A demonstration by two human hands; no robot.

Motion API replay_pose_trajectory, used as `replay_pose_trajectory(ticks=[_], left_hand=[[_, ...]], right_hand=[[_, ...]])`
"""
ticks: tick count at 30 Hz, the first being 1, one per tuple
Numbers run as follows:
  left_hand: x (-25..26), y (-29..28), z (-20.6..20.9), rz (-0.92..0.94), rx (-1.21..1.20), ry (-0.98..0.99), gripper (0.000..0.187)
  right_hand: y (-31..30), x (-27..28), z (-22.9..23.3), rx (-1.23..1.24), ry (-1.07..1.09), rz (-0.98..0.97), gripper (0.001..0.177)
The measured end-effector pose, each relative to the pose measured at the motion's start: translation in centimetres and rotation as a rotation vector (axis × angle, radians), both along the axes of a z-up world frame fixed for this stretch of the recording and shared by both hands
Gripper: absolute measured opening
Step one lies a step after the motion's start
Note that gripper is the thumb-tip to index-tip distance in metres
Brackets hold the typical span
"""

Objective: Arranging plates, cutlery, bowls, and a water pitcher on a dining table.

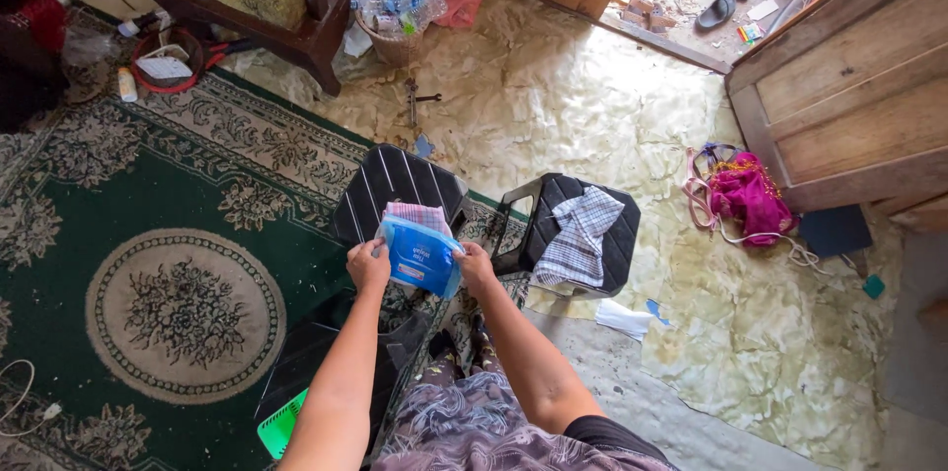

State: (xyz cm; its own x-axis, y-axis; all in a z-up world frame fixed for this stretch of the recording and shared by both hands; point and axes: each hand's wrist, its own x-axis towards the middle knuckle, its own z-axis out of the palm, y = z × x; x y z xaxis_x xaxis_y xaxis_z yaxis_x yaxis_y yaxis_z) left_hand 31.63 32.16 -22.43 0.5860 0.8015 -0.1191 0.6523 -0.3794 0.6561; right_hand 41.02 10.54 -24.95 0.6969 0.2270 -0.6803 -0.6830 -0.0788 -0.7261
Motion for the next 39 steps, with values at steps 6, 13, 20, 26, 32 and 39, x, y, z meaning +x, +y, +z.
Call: replay_pose_trajectory(ticks=[6, 13, 20, 26, 32, 39], left_hand=[[0.8, -1.5, 4.0, -0.072, 0.010, -0.134, 0.024], [2.0, -5.7, 8.9, -0.070, -0.106, -0.206, 0.031], [5.7, -11.8, 9.2, -0.116, -0.074, -0.286, 0.035], [9.9, -19.7, 8.2, -0.194, -0.127, -0.300, 0.039], [13.5, -28.5, 8.2, -0.258, -0.187, -0.322, 0.042], [14.4, -33.7, 5.6, -0.241, -0.303, -0.287, 0.048]], right_hand=[[-1.8, 0.5, 4.8, 0.186, -0.017, -0.006, 0.023], [-5.8, 1.7, 7.8, 0.179, -0.081, 0.013, 0.022], [-13.3, 3.7, 9.3, 0.168, -0.128, -0.065, 0.025], [-22.3, 6.4, 8.1, 0.162, -0.096, -0.232, 0.037], [-31.6, 9.0, 5.8, 0.145, -0.064, -0.343, 0.042], [-36.8, 11.6, 2.1, -0.014, 0.091, -0.431, 0.044]])
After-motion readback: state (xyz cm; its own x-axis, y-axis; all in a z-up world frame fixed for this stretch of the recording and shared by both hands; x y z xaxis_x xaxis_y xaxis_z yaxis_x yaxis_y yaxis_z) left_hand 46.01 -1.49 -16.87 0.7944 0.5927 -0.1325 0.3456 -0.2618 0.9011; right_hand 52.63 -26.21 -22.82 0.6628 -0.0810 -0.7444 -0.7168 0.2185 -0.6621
